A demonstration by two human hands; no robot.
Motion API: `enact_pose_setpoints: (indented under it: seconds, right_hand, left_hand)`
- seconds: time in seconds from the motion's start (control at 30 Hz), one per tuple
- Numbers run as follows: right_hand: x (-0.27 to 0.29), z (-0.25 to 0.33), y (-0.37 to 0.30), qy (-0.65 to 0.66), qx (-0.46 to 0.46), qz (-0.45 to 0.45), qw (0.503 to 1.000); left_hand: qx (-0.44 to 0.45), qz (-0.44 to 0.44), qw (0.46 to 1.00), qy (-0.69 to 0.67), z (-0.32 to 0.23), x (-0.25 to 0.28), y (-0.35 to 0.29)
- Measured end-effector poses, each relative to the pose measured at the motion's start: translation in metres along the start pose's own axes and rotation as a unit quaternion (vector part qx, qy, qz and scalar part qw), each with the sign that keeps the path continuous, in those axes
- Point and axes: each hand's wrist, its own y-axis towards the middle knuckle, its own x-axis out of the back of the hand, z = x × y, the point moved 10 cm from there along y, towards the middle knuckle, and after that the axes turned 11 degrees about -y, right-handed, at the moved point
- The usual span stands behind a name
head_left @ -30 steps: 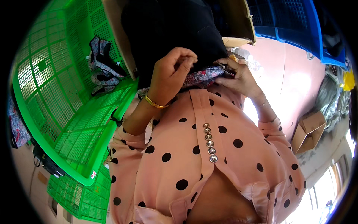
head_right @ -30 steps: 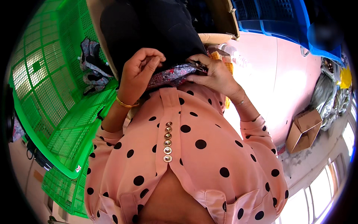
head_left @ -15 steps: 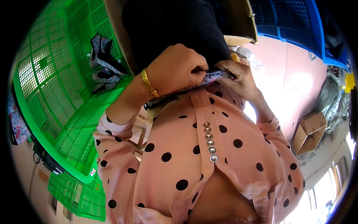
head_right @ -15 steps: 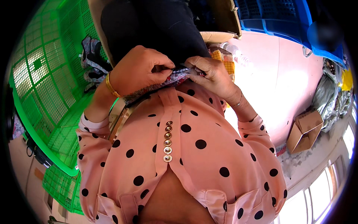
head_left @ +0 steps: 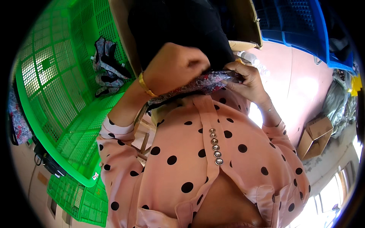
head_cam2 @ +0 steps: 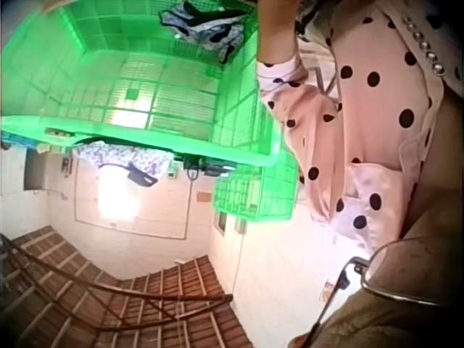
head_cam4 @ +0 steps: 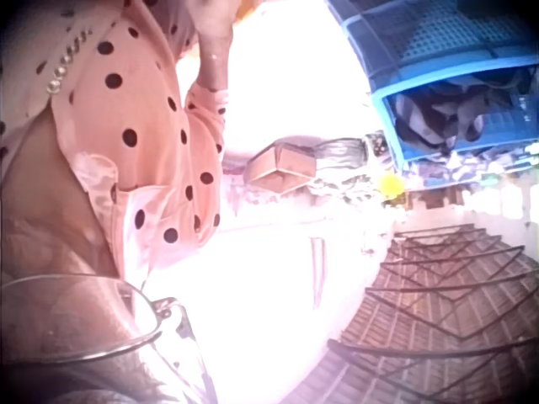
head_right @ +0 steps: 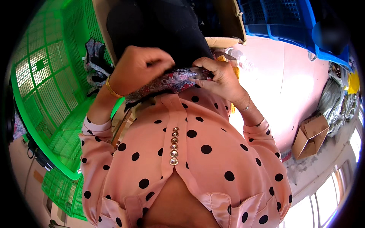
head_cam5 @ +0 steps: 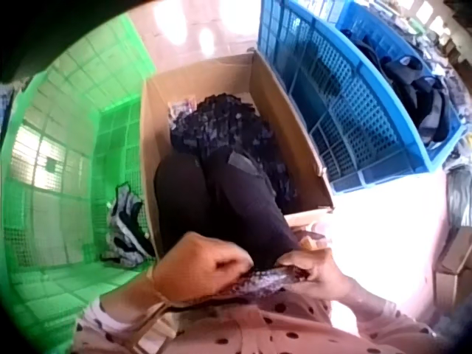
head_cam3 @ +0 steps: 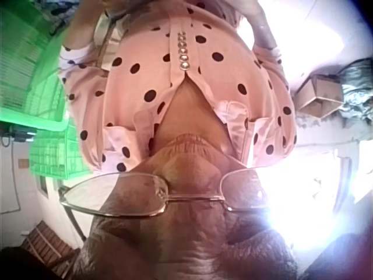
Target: The person uses a small blade to trim loose threads and excess fabric from the edges of floral-patterned fabric pieces. They handle the items one at a time, picking them from a green basket, trimming the edges, and placing them into a cardboard box.
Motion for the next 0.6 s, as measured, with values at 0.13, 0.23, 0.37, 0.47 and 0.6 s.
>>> enact_pose_setpoints:
  seconds: [0.13,0.23,0.37,0.47,0.6]
  right_hand:
    - [0.005,-0.012,0.010,-0.003,-0.079,0.023,0.997]
    - [0.011,-0.008,0.027,0.002,-0.093,0.019,0.995]
    - [0.018,0.015,0.048,0.102,-0.088,-0.012,0.991]
    - [0.028,0.018,0.056,0.246,-0.108,-0.061,0.961]
    - [0.053,0.042,0.056,0.213,-0.047,-0.112,0.970]
  left_hand:
    - [-0.104,-0.160,0.925,0.329,-0.018,0.054,-0.003]
    - [-0.043,-0.062,0.989,0.130,-0.023,0.025,-0.005]
    - [0.028,0.008,0.994,0.106,-0.012,-0.013,-0.002]
    - [0.017,-0.035,0.999,-0.038,-0.004,0.012,0.001]
    - [0.026,-0.096,0.951,-0.292,-0.003,0.052,-0.004]
